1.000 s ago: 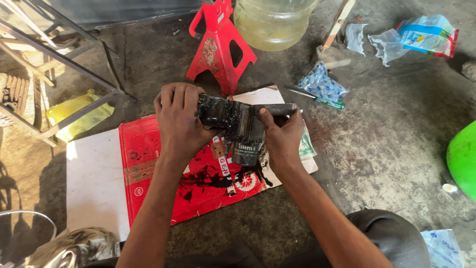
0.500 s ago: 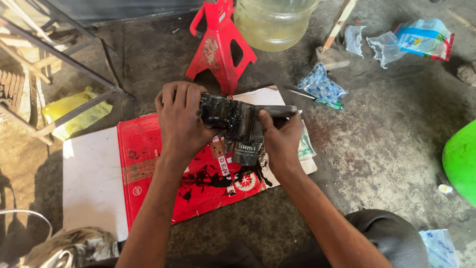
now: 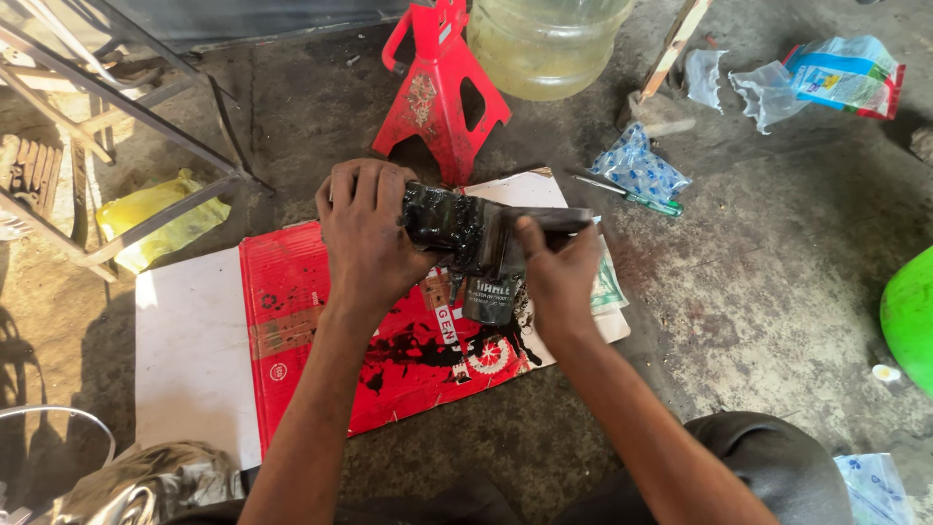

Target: The person scrapes residue from an engine casing using a flat blade and then cleans the surface of the component with a cloth.

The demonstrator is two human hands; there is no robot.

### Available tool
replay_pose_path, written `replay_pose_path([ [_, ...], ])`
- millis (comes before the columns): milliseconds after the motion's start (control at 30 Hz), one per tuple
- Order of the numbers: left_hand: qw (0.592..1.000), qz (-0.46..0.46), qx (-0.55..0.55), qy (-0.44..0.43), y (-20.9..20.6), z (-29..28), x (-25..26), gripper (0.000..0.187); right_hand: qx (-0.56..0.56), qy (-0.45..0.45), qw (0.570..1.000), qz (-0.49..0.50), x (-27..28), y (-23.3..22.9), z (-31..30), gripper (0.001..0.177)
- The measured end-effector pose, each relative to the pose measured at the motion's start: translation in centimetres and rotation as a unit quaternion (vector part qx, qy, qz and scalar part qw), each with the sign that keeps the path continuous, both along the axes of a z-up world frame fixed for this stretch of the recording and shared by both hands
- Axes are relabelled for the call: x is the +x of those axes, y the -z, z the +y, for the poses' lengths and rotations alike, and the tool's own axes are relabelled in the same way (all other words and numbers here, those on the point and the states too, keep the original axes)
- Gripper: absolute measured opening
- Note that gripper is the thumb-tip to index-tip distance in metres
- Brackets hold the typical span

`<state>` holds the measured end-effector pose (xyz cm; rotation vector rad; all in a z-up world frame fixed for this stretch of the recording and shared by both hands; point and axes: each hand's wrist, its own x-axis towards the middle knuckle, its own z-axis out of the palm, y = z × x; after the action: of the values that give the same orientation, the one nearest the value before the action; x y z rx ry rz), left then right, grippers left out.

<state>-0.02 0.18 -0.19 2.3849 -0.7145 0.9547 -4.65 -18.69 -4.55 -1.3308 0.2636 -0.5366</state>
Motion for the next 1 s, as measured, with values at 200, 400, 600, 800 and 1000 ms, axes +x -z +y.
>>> replay_pose_path([
  [200,1.0,-0.002,-0.007,-0.003,0.0,-0.1,0.0,0.059,-0.057,0.031,0.996,0.066,0.0,-0.1,0.4,0.034],
  [400,1.0,0.011,-0.008,-0.012,-0.2,-0.4,0.0,0.057,-0.017,0.01,0.999,0.04,0.5,-0.1,0.0,0.034],
  [600,1.0,0.001,-0.021,-0.009,-0.1,-0.5,0.0,0.056,-0.078,0.001,0.992,0.1,0.8,-1.8,-1.2,0.034],
  [800,1.0,0.006,-0.019,-0.005,-0.2,-0.4,-0.2,0.059,-0.309,-0.073,0.948,0.001,1.8,-3.1,-3.7,0.037],
  [1000,1.0,0.007,-0.017,-0.009,-0.2,-0.4,-0.1,0.062,-0.387,-0.07,0.919,-0.023,0.6,-4.1,-3.4,0.055],
])
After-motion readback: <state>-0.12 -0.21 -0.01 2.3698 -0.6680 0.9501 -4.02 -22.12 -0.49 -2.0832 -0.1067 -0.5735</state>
